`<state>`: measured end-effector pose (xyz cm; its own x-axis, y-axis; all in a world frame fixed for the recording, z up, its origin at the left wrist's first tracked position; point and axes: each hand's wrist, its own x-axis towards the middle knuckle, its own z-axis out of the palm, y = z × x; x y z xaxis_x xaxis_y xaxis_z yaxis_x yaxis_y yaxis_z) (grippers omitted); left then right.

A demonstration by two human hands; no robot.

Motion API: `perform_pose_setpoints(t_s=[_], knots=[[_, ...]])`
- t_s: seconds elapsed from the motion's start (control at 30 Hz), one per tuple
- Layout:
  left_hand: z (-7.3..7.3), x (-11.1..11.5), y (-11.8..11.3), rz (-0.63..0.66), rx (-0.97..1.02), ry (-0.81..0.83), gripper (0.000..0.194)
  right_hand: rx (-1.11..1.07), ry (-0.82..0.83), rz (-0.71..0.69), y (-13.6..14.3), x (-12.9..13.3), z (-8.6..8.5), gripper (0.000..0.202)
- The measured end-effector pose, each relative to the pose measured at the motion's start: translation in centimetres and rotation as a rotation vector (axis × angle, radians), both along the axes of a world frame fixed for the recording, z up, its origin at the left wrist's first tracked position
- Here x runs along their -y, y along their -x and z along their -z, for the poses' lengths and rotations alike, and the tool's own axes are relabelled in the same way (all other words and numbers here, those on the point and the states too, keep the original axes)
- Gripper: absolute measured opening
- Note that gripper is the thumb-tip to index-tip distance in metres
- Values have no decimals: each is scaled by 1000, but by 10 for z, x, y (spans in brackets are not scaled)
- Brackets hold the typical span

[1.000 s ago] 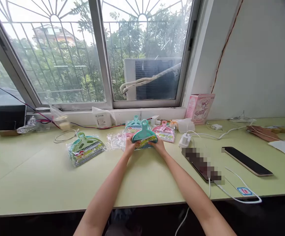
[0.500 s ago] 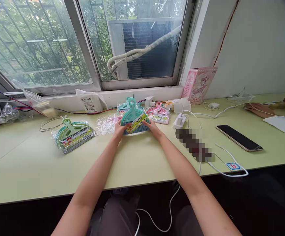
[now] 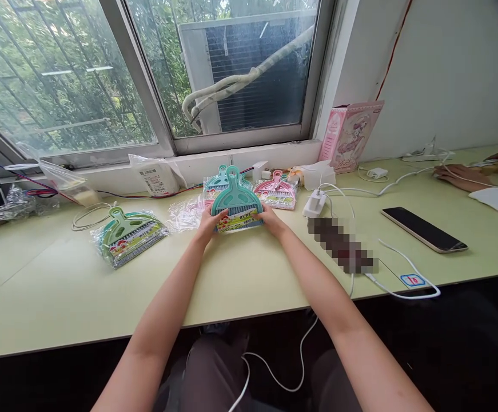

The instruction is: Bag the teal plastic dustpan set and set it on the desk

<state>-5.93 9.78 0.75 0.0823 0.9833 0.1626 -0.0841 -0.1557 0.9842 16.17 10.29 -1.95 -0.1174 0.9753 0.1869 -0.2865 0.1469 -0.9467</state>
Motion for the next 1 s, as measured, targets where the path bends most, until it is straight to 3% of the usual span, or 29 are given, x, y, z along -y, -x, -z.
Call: perform_pose_setpoints(t_s=[0.1,0.23,0.43,0.63,0.8,0.9,1.0], knots=[[-3,2,5,74,-65,74,72,-38,17,-20,1,1,-1,39],[-4,0,7,120,-24,45,78,-48,6,-18,3,2,-3,38],[-2,-3,5,144,101,68,69,-19,29,27,6,2,-7,42],[-2,1,-4,75,162,37,70,-84,72,47,5,3,-13,41],[-9,10,-17,-11,261,-1,71,-314,37,107,6,15,-24,48],[-11,13,-20,-67,317,-23,69,-378,-14,35,13,19,-26,47],[-10,13,-20,-100,317,-26,66,-343,112,39,22,18,-22,41]])
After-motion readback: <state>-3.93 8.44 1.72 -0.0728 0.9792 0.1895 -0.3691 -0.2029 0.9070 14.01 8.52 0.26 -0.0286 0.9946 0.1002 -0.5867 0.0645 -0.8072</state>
